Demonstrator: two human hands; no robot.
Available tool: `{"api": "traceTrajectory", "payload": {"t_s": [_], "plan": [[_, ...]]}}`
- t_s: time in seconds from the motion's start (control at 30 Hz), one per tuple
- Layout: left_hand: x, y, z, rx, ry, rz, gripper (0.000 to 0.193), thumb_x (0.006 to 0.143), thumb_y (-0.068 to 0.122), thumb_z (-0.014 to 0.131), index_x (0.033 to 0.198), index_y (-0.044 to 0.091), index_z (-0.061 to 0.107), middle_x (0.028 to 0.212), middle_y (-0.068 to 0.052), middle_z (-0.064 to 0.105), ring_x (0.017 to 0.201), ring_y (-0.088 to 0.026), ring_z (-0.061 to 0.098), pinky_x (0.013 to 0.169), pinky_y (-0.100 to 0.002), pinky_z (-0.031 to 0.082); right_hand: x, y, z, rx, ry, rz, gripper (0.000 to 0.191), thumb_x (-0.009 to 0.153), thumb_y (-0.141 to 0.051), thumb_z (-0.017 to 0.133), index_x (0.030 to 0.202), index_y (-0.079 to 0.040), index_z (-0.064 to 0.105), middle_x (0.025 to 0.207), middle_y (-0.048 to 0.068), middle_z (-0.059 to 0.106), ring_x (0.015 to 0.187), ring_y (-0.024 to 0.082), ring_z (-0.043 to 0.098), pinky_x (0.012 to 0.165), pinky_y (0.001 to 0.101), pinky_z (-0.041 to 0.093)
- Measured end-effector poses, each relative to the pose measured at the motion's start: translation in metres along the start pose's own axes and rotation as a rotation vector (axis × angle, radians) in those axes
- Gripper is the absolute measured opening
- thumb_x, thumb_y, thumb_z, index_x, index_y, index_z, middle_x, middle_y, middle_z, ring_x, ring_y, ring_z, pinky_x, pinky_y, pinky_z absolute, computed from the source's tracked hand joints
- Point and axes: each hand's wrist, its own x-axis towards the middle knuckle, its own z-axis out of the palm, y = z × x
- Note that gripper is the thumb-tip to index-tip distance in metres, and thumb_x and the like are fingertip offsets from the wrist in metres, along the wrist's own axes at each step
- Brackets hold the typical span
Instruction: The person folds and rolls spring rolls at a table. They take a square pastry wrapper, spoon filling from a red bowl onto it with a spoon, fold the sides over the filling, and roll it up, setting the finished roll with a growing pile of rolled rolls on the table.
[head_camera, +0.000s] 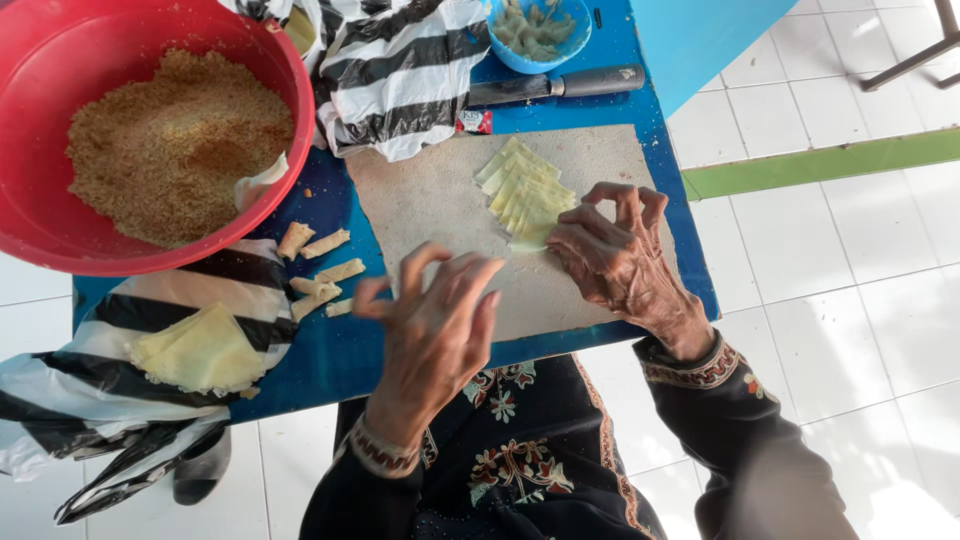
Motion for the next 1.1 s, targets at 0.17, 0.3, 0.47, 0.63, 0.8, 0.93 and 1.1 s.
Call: {"api": "traceTrajectory", "payload": {"t_s": [0.17,0.3,0.47,0.63,0.8,0.93,1.1], "plan": [[0.022,0.004,0.033,0.039,-0.128,0.061,0.045,0.097,0.022,0.072,0.138,0.013,0.058,0.124,0.001,0.070,0.126,-0.019,0.053,0.100,-0.049,0.019,-0.001,0.018,0.010,0.170,-0.036,0.135,0.020,0.091,-0.019,0.078,0.108,-0.009,0.073,0.098,0.002,0.070,0.110,0.024,0.056,0.093,0.0440,0.030],[0.024,0.005,0.045,0.111,-0.156,0.077,0.046,0.097,0.025,0.072,0.140,0.012,0.059,0.126,0.001,0.067,0.129,-0.021,0.050,0.102,-0.050,0.019,0.000,0.031,0.020,0.287,0.004,0.226,0.011,0.097,-0.014,0.073,0.106,-0.007,0.072,0.098,0.003,0.072,0.101,0.022,0.061,0.093,0.0422,0.036],[0.020,0.003,0.048,0.160,-0.173,0.076,0.031,0.097,0.028,0.072,0.124,0.016,0.065,0.129,0.004,0.063,0.131,-0.021,0.047,0.102,-0.050,0.019,0.015,0.053,0.019,0.547,-0.019,0.551,0.016,0.101,-0.016,0.067,0.111,-0.005,0.070,0.101,0.007,0.070,0.090,0.017,0.066,0.074,0.0315,0.053],[0.020,0.006,0.047,0.138,-0.157,0.044,0.025,0.096,0.026,0.073,0.118,0.017,0.066,0.126,0.006,0.062,0.131,-0.019,0.047,0.101,-0.051,0.019,0.033,0.063,0.003,0.533,0.082,0.420,0.013,0.106,-0.011,0.067,0.110,0.001,0.069,0.098,0.012,0.072,0.098,0.021,0.062,0.084,0.0332,0.050],[0.019,0.005,0.040,0.097,-0.115,0.019,0.029,0.095,0.026,0.074,0.121,0.019,0.064,0.129,0.006,0.062,0.133,-0.020,0.046,0.101,-0.050,0.020,0.064,0.038,-0.008,0.519,0.124,0.333,0.008,0.109,-0.009,0.066,0.112,-0.002,0.068,0.105,0.009,0.069,0.107,0.023,0.059,0.092,0.0364,0.049],[0.004,0.000,0.015,0.051,-0.032,-0.116,0.044,0.090,0.025,0.075,0.131,0.016,0.061,0.133,0.003,0.061,0.132,-0.022,0.047,0.098,-0.050,0.020,0.077,-0.004,0.002,0.350,0.231,0.142,0.011,0.099,-0.008,0.072,0.109,-0.005,0.067,0.112,0.014,0.057,0.109,0.028,0.052,0.096,0.0457,0.040],[-0.024,-0.022,-0.030,0.003,0.015,-0.198,0.047,0.087,0.024,0.076,0.130,0.014,0.059,0.131,-0.001,0.059,0.129,-0.026,0.050,0.100,-0.053,0.022,0.054,-0.072,0.027,-0.091,0.108,-0.238,0.028,0.076,-0.018,0.078,0.103,-0.013,0.073,0.097,0.003,0.064,0.106,0.029,0.052,0.091,0.0565,0.030]]}}
